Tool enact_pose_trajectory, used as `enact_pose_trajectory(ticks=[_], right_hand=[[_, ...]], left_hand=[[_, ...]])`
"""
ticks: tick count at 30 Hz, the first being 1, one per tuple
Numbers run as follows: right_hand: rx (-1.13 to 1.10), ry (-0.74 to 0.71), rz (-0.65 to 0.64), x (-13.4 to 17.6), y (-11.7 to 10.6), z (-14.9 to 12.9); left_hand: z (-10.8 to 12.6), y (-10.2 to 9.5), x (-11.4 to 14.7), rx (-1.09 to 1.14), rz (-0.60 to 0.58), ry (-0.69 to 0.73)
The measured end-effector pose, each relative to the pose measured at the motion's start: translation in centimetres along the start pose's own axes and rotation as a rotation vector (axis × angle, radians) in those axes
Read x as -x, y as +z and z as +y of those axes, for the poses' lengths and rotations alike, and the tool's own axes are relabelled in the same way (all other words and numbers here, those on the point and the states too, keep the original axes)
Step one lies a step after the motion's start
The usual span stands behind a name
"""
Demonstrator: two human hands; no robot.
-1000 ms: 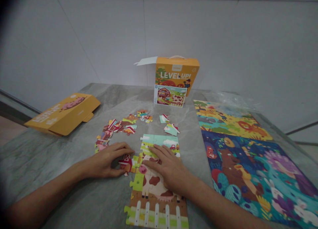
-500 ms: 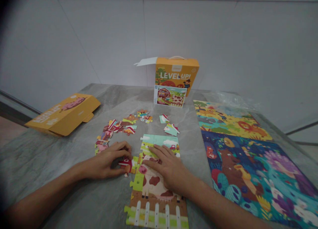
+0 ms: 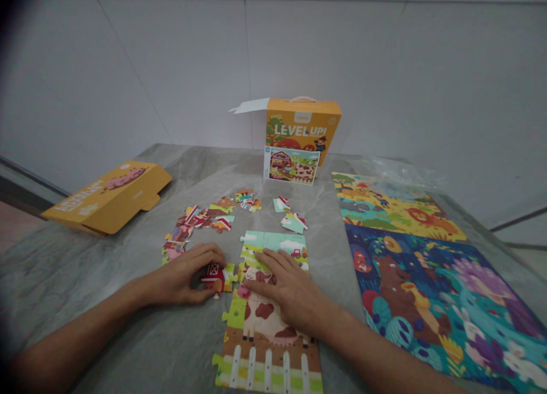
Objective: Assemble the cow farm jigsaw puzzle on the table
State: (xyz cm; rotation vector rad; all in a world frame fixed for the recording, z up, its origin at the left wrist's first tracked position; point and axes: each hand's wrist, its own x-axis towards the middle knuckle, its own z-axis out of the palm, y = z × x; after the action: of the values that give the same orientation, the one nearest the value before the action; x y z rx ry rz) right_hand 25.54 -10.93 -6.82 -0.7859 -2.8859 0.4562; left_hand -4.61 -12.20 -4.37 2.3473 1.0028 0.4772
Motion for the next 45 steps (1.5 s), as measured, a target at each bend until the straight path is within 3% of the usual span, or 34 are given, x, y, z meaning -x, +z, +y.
enact_pose_trajectory(ticks=[5,11,36,45], right_hand=[[-0.016,-0.004,0.014,0.1,0.1,0.0],[-0.021,0.005,0.017,0.0,-0.1,-0.1],[-0.025,0.028,-0.018,-0.1,-0.5,-0.3],[-0.016,0.007,0.027,0.0,0.0,0.0]], left_hand=[[-0.6,0.8,-0.4,-0.038,0.104,0.069],[-0.9,1.4,-0.8,-0.119,0.162,0.044],[-1.1,0.6,-0.3,-0.156,0.103,0.040],[-1.2,0.8,-0.4,-0.171,0.111,0.043]])
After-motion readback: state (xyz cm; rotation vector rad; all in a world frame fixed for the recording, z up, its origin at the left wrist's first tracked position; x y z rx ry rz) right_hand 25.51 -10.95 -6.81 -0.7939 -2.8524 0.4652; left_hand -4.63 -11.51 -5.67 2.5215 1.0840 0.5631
